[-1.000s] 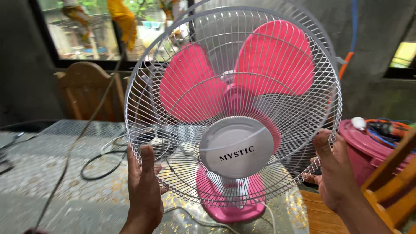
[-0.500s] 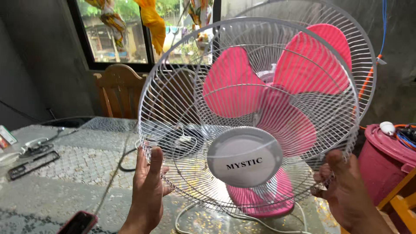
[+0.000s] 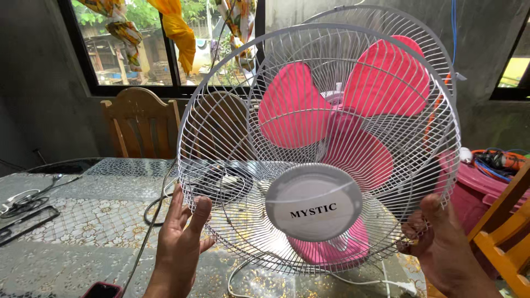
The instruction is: The person disassembles a pink electric fan by removing the front grille, unscrewing the blade nut, and detaching the fan blades. The components are placed on the table. The video ends before reassembly is shown.
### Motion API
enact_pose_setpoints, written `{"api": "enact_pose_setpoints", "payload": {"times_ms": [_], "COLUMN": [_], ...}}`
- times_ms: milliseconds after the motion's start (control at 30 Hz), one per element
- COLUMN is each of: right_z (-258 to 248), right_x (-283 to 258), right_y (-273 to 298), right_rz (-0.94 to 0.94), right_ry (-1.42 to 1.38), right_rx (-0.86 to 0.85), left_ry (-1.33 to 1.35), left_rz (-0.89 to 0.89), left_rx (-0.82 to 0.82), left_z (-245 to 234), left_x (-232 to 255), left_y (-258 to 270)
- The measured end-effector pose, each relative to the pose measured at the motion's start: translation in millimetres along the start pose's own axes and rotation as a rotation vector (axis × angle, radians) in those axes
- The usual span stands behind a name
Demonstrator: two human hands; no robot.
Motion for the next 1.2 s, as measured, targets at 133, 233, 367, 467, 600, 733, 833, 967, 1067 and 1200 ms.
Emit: {"api": "enact_pose_setpoints", "payload": {"times_ms": [133,233,367,467,600,733,833,967,1067,1200], "right_z": [-0.7,-3.3,0.2,0.1,0.4,-4.2,-13.2,-27.3,-37.4,-59.7], "right_x": [1.2,2.8,3.6,5.7,7.9,5.9,0.1,-8.3,-8.5,1.6], "right_y": [-2.7,-3.7,-2.7,0.8,3.5,7.3,9.1,7.4,4.7,3.5], "right_rz": [0.06,0.068,0.047,0.065,0.055,0.007,0.023,0.099,0.071,0.07], "right_ry": [-0.028,-0.012,0.008,-0.018,-0.023,-0.08,-0.053,0.026,0.017,0.005], "right_rx": [-0.019,0.001,0.03,0.032,0.032,-0.031,0.041,0.168,0.173,0.181], "left_ry": [-0.001,0.003,0.028,0.018,0.031,0.011,0.017,0.002,-0.01,-0.036], "left_rz": [-0.028,-0.037,-0.051,-0.06,-0.067,-0.038,-0.055,-0.074,-0.072,-0.059], "left_rx": [0.044,0.061,0.059,0.061,0.051,0.005,-0.005,0.0,0.003,-0.049], "left_z": [-0.3,-2.9,-5.5,-9.5,-11.3,-2.9,10.8,28.6,39.0,51.7], "left_x": [-4.0,-5.5,-3.6,-2.9,-0.3,0.7,-0.9,-4.2,-6.0,-12.1], "left_y": [-2.9,-2.4,-3.9,-3.7,-5.7,-7.4,-8.9,-7.3,-5.8,-1.8]}}
Point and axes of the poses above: each hand's wrist, its own y-axis away from the middle knuckle, its own z-axis out of the palm, x = y × z, the point moved 3 cm from there along -y, towards the middle knuckle, and after that the axes turned 15 degrees about y, right-handed, at the moved point
